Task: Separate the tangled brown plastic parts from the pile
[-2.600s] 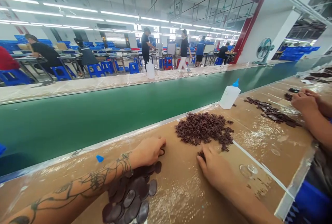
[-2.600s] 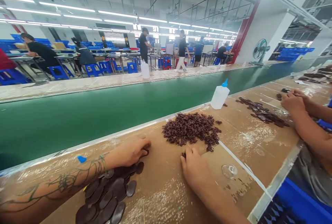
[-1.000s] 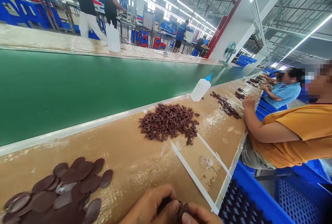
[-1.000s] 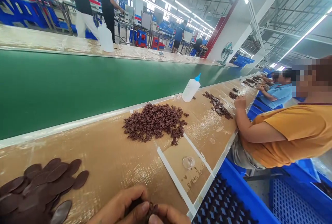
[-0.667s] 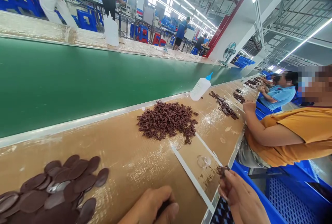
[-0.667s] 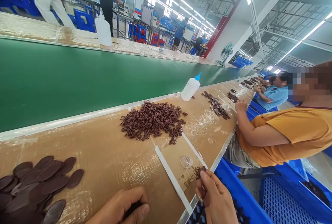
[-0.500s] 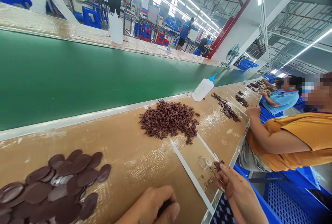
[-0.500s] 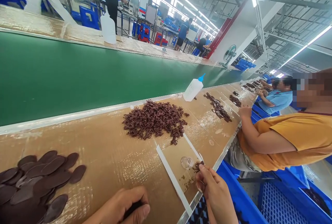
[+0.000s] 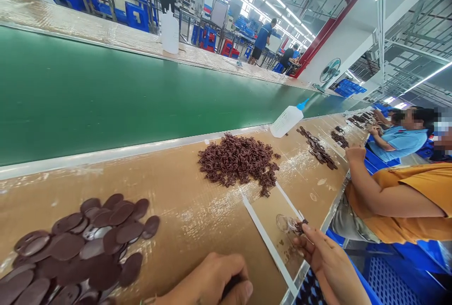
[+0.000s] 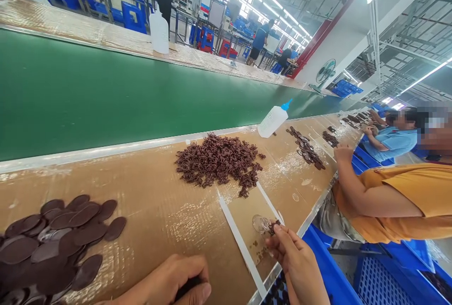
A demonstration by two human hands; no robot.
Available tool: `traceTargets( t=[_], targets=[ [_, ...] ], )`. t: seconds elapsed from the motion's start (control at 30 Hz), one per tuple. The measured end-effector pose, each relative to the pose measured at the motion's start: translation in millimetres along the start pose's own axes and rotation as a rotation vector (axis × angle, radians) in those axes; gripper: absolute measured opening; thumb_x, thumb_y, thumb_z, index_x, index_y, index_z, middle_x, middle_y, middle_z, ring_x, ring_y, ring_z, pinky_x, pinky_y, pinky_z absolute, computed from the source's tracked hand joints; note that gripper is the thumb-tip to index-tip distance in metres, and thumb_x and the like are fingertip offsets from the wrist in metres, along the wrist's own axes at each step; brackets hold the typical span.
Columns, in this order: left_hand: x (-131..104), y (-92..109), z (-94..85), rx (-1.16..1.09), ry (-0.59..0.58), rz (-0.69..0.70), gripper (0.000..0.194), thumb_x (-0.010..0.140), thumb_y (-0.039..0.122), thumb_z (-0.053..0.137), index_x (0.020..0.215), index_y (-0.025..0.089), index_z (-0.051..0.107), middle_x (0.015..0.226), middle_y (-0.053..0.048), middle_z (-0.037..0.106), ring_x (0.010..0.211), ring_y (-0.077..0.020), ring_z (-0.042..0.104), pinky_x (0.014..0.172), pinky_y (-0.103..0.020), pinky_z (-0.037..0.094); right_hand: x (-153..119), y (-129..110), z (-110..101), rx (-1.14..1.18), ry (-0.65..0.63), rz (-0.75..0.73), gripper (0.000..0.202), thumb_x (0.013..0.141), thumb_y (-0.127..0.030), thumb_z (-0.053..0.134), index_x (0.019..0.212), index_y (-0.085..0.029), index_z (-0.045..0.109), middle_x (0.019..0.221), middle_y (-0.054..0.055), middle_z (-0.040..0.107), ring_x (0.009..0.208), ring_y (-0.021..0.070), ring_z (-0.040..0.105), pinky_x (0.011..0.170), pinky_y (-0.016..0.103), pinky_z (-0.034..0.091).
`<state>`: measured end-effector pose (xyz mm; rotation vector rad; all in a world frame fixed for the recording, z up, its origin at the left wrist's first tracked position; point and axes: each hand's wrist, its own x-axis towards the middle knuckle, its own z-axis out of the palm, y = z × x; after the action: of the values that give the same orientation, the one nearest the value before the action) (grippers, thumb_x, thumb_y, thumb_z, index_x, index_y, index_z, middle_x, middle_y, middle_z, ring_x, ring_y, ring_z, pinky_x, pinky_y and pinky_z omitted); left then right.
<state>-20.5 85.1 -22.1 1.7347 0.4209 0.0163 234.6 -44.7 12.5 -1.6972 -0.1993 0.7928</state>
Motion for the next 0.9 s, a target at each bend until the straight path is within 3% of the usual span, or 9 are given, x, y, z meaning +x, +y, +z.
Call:
traceTargets(
  t=[0.37, 0.6, 0.9],
  targets=[
    [8.3, -4.7, 3.5, -0.146, 0.019, 0.147, 0.02, 0.095, 0.034, 0.055, 0.082, 0.019, 0.06, 0.066, 0.005, 0.049, 0.056, -0.0088, 0.039, 0.051, -0.02, 0.028, 1.6, -1.3, -0.5, -0.025, -0.017, 0.002, 0.035, 0.073, -0.047, 0.087, 0.088, -0.017, 0.079, 0.085, 0.004, 0.074, 0.077, 0.0174, 0.066, 0.066, 0.021, 0.056],
    [11.5, -6.6, 4.6, -0.09, 0.04, 0.164, 0.015, 0.091, 0.03, 0.054, 0.08, 0.019, 0.058, 0.067, 0.004, 0.053, 0.06, -0.0095, 0.046, 0.054, -0.019, 0.03, 0.6, -3.4, 0.1, 0.004, -0.001, 0.002, 0.033, 0.074, -0.044, 0.087, 0.091, -0.017, 0.078, 0.09, 0.004, 0.073, 0.078, 0.018, 0.069, 0.069, 0.022, 0.059],
    [15.3, -2.6, 3.4, -0.101, 0.031, 0.232, 0.018, 0.09, 0.031, 0.053, 0.076, 0.02, 0.053, 0.064, 0.004, 0.052, 0.052, -0.0087, 0.043, 0.048, -0.019, 0.029, 0.6, -4.7, 1.2, 0.037, 0.023, 0.0, 0.029, 0.073, -0.042, 0.089, 0.088, -0.021, 0.076, 0.086, -0.001, 0.071, 0.079, 0.0159, 0.07, 0.07, 0.02, 0.059]
  ],
)
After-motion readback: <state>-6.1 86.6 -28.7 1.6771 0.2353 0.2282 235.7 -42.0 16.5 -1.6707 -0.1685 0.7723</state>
